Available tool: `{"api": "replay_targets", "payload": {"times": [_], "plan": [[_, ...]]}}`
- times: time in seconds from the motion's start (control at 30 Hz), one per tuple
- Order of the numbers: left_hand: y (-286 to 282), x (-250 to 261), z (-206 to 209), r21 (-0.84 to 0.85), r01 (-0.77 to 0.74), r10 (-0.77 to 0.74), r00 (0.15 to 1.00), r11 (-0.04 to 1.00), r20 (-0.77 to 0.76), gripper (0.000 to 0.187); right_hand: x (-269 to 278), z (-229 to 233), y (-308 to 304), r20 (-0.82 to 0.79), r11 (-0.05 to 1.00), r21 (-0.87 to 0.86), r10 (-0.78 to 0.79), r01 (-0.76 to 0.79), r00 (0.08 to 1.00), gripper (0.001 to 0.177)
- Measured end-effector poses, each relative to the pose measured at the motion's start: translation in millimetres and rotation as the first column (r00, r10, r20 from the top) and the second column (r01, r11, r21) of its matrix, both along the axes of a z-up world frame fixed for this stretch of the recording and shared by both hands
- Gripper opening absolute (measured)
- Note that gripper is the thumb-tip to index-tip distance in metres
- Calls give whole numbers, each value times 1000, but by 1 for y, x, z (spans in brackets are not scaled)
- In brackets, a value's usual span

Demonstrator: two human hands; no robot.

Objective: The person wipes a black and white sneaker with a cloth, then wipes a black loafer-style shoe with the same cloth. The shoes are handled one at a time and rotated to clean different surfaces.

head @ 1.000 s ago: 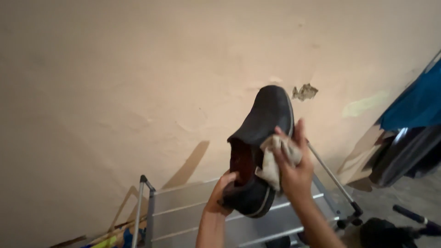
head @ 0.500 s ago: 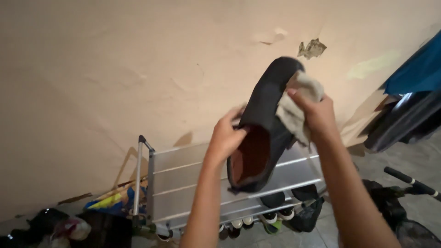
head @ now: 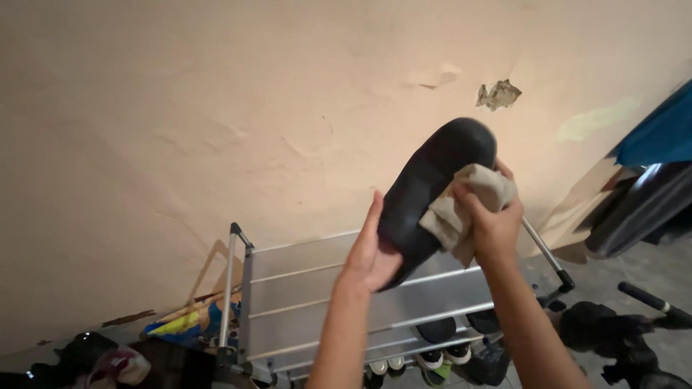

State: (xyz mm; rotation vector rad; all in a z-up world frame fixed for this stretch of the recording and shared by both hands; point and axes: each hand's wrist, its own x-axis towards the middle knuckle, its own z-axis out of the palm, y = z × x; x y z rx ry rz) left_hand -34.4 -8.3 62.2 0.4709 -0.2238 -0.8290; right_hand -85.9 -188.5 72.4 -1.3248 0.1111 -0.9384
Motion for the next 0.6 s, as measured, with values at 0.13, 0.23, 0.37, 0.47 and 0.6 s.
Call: {"api": "replay_targets", "payload": {"times": [0.13,0.23,0.37,0.47,0.6], "plan": [[2,0,-24,-331,-69,72,997,941,-6,60,24,-59,-32,-40,981,99,169,-164,985,56],[16,-10,-7,-252,-65,59,998,966,-30,54,16,-42,-33,-381,992,88,118,-90,917,53],[20,-18,9,-153,-188,184,982,970,-42,63,-4,41,-5,-207,949,297,-43,105,977,58],[11,-16,10,-85,-231,228,973,969,-45,75,-7,42,39,-121,986,-160,20,-39,992,59],[-8,8,-61,-206,-242,237,970,948,-49,71,5,29,83,-50,588,-808,-31,-22,998,61]]}}
